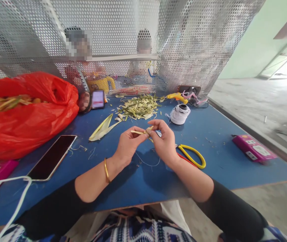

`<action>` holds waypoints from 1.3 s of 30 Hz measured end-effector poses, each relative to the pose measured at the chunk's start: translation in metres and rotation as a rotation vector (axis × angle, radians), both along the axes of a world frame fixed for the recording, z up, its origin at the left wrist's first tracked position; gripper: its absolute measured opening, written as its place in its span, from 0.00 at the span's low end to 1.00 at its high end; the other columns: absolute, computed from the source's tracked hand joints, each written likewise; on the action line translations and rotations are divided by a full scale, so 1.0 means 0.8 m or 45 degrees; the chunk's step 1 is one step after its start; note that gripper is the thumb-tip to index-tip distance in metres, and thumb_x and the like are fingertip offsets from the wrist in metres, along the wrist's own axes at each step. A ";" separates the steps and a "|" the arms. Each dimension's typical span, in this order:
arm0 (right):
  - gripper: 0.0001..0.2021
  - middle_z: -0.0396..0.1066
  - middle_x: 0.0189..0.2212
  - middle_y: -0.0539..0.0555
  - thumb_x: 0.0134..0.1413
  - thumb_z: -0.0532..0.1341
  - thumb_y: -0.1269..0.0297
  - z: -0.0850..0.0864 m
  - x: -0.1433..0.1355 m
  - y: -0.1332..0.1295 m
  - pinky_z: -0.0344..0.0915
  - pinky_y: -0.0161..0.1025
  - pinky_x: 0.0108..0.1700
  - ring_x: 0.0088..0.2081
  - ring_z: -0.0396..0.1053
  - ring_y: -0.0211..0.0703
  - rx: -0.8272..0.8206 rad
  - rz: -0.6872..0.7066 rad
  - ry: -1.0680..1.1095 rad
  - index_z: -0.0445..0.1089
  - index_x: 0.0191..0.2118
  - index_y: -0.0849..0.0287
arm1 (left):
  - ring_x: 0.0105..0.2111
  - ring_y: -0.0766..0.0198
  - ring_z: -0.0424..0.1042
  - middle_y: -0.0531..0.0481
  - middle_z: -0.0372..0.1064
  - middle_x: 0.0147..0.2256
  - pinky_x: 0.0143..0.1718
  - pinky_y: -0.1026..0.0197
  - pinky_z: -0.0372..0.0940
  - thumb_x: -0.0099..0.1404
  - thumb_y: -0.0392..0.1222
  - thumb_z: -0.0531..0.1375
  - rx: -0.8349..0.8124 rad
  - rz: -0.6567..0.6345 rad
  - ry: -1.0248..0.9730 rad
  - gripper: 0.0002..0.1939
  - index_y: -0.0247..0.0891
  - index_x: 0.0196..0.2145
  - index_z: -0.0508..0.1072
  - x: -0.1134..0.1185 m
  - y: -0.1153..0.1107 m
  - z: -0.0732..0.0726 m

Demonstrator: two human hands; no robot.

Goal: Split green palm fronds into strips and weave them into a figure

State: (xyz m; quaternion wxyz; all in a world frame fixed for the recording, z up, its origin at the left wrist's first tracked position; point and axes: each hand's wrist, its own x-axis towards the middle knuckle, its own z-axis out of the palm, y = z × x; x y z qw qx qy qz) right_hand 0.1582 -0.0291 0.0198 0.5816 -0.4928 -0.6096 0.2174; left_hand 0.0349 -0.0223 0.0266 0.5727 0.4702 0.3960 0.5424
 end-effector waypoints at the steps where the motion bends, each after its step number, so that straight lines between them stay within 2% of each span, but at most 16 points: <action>1: 0.07 0.69 0.28 0.49 0.51 0.58 0.69 0.002 0.001 0.000 0.61 0.42 0.42 0.33 0.68 0.42 0.017 -0.010 -0.054 0.68 0.37 0.56 | 0.29 0.66 0.68 0.53 0.71 0.24 0.35 0.62 0.62 0.42 0.43 0.71 -0.007 -0.002 -0.013 0.12 0.37 0.23 0.74 0.000 0.000 0.000; 4: 0.04 0.71 0.28 0.50 0.51 0.58 0.70 0.005 0.003 0.000 0.61 0.42 0.42 0.32 0.68 0.41 0.066 -0.004 -0.164 0.68 0.34 0.56 | 0.30 0.65 0.69 0.53 0.72 0.26 0.39 0.60 0.64 0.42 0.41 0.70 -0.034 0.011 -0.058 0.11 0.36 0.25 0.75 0.002 0.001 -0.001; 8: 0.04 0.70 0.27 0.50 0.52 0.57 0.69 0.005 0.005 0.003 0.62 0.38 0.37 0.31 0.67 0.39 0.028 0.099 -0.078 0.69 0.34 0.57 | 0.30 0.65 0.70 0.53 0.73 0.25 0.40 0.60 0.64 0.42 0.39 0.69 -0.078 0.042 -0.068 0.09 0.36 0.25 0.76 0.001 0.002 0.000; 11: 0.06 0.71 0.30 0.50 0.53 0.58 0.70 0.006 0.010 0.007 0.63 0.37 0.37 0.31 0.67 0.38 0.028 0.202 -0.086 0.71 0.35 0.58 | 0.29 0.64 0.70 0.53 0.72 0.23 0.40 0.59 0.64 0.42 0.37 0.68 -0.120 0.022 -0.057 0.08 0.36 0.23 0.76 -0.001 0.004 0.002; 16: 0.05 0.70 0.27 0.49 0.55 0.59 0.70 0.016 0.025 0.014 0.64 0.36 0.36 0.31 0.67 0.37 0.032 0.391 -0.239 0.72 0.33 0.58 | 0.28 0.65 0.70 0.52 0.72 0.23 0.40 0.59 0.64 0.43 0.37 0.66 -0.139 -0.036 -0.016 0.05 0.36 0.23 0.76 -0.008 0.008 0.003; 20: 0.06 0.73 0.31 0.51 0.57 0.58 0.72 0.024 0.034 0.015 0.65 0.37 0.40 0.35 0.70 0.38 0.110 0.474 -0.420 0.72 0.34 0.58 | 0.27 0.64 0.71 0.53 0.72 0.22 0.39 0.58 0.65 0.42 0.37 0.66 -0.138 -0.048 0.020 0.06 0.36 0.23 0.75 -0.012 0.012 0.003; 29: 0.09 0.72 0.30 0.52 0.60 0.54 0.73 0.023 0.039 0.017 0.62 0.36 0.38 0.33 0.68 0.39 0.189 0.452 -0.700 0.69 0.32 0.58 | 0.26 0.63 0.71 0.52 0.72 0.22 0.39 0.56 0.65 0.42 0.36 0.66 -0.116 -0.078 0.145 0.05 0.37 0.21 0.74 -0.013 0.013 0.008; 33: 0.09 0.69 0.29 0.54 0.61 0.50 0.72 0.017 0.036 0.017 0.58 0.37 0.35 0.31 0.64 0.41 0.240 0.335 -0.899 0.65 0.31 0.59 | 0.27 0.64 0.70 0.51 0.72 0.23 0.40 0.56 0.66 0.42 0.38 0.68 -0.207 -0.191 0.135 0.07 0.36 0.22 0.75 -0.016 0.016 0.008; 39: 0.09 0.68 0.29 0.56 0.61 0.48 0.72 0.012 0.027 0.013 0.55 0.39 0.35 0.31 0.62 0.44 0.334 0.181 -0.971 0.61 0.31 0.57 | 0.30 0.62 0.71 0.50 0.74 0.25 0.41 0.56 0.65 0.46 0.43 0.68 -0.224 -0.305 0.133 0.07 0.37 0.22 0.77 -0.021 0.018 0.010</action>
